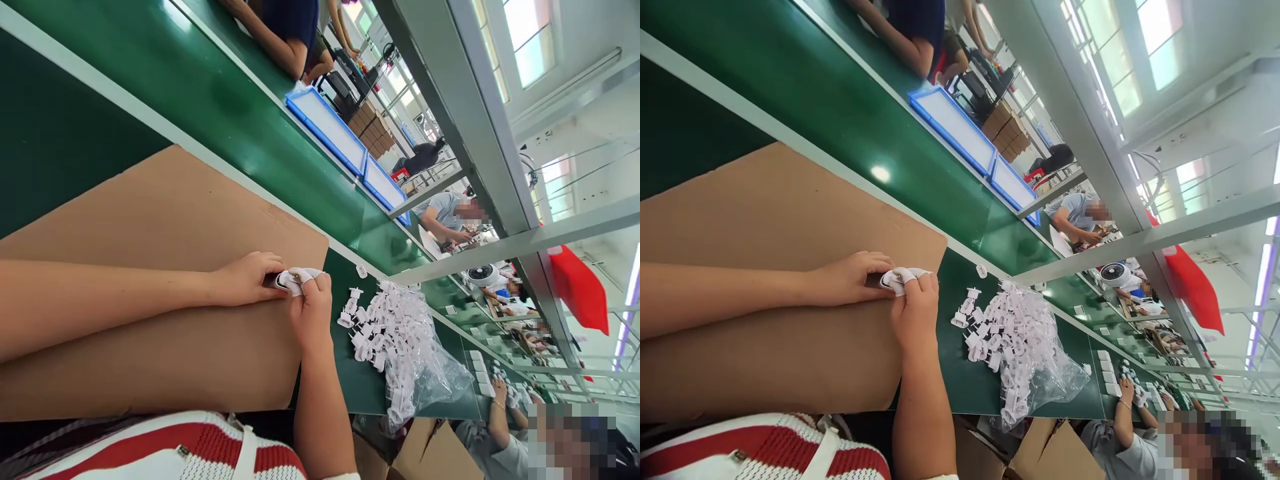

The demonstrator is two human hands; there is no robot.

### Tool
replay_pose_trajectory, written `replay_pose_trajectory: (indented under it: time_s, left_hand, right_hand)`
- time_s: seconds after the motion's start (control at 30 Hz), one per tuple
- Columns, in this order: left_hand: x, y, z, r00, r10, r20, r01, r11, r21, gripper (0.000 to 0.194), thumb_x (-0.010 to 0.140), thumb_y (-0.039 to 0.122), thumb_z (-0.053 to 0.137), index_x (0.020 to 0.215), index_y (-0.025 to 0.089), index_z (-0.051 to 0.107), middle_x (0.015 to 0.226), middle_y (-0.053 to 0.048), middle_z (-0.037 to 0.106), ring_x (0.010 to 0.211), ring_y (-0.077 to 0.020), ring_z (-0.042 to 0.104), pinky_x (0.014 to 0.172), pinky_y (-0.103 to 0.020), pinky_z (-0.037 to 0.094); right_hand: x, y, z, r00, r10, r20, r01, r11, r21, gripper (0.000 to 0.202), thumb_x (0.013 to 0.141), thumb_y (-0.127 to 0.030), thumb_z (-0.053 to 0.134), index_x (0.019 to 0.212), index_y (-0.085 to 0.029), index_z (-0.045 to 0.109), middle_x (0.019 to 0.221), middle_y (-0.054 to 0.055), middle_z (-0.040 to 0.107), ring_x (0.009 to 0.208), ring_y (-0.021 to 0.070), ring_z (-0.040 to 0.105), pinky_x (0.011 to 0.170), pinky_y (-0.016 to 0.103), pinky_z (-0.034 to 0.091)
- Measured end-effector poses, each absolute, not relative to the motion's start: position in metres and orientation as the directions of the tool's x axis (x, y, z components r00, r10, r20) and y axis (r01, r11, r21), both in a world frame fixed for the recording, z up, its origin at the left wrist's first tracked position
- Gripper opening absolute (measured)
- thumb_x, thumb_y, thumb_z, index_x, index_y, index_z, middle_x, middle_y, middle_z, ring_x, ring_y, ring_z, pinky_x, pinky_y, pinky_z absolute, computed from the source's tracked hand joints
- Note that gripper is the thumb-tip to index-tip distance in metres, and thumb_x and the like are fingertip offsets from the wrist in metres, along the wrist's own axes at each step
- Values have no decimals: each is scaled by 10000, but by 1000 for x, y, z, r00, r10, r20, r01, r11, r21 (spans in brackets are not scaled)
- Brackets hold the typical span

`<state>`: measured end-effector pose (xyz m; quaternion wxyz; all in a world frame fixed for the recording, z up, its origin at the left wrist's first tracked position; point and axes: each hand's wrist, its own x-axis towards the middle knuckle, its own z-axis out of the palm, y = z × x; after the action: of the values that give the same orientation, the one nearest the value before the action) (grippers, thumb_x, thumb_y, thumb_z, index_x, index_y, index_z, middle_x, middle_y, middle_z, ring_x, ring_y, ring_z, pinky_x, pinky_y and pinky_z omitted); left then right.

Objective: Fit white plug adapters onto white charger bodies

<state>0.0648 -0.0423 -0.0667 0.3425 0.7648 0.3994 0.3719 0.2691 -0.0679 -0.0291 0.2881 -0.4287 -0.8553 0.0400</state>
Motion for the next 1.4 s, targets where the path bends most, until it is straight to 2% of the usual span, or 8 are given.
replay_pose_trajectory:
  time_s: [0.3,0.5,0.7,0.93,1.17,1.27,1.33,1.4]
  left_hand:
    - [65,-41,-69,415,860,295,346,-450,824,305,918,501,695,807,217,713,896,-33,728,871,-225,650,852,-341,465]
    - [66,-42,-67,393,864,314,360,-459,812,335,893,503,730,747,207,673,818,-35,692,791,-219,619,788,-348,449]
    - [65,-42,-70,390,857,336,329,-471,819,291,885,469,724,760,208,695,829,-37,709,795,-221,635,781,-342,452]
    - [65,-42,-67,394,869,299,358,-444,821,294,881,478,713,763,210,694,839,-38,697,818,-222,633,791,-328,449]
    - [66,-44,-67,375,877,300,338,-431,837,373,866,559,695,715,219,672,805,-42,687,797,-233,639,775,-338,474]
    - [66,-44,-65,367,891,268,360,-402,842,405,855,622,667,749,233,701,811,-47,696,806,-246,649,762,-337,490]
    - [67,-44,-62,360,901,241,378,-377,845,430,823,665,662,784,241,729,851,-58,728,849,-274,671,771,-350,507]
    - [68,-45,-58,359,909,214,398,-356,845,461,796,696,656,833,250,765,919,-75,769,911,-314,699,809,-384,534]
  right_hand:
    - [268,-66,-24,-543,729,417,716,661,-224,389,943,-46,542,1251,-209,714,1063,104,686,986,247,610,891,376,538]
    - [270,-67,-24,-486,720,495,742,640,-202,423,925,-28,523,1271,-198,696,1094,122,686,993,259,608,909,401,525]
    - [264,-65,-23,-534,766,357,767,617,-177,364,910,-24,562,1171,-213,731,997,84,645,954,250,595,859,373,524]
    - [262,-61,-9,-540,796,272,797,588,-138,365,810,35,590,1016,-218,754,914,50,636,898,225,598,786,324,508]
    - [253,-64,-3,-463,868,179,877,478,-54,232,861,-34,618,871,-235,733,867,40,616,859,223,599,732,319,482]
    - [251,-64,-4,-365,918,154,907,388,-162,236,877,-78,655,976,-252,781,919,35,677,945,229,653,801,305,528]
    - [252,-63,-6,-310,940,146,861,342,-376,333,894,-125,694,1179,-275,780,1021,24,742,1016,223,682,902,302,559]
    - [257,-58,-10,-247,957,149,735,286,-615,488,942,-206,704,1422,-291,679,1182,21,779,1066,207,704,988,310,573]
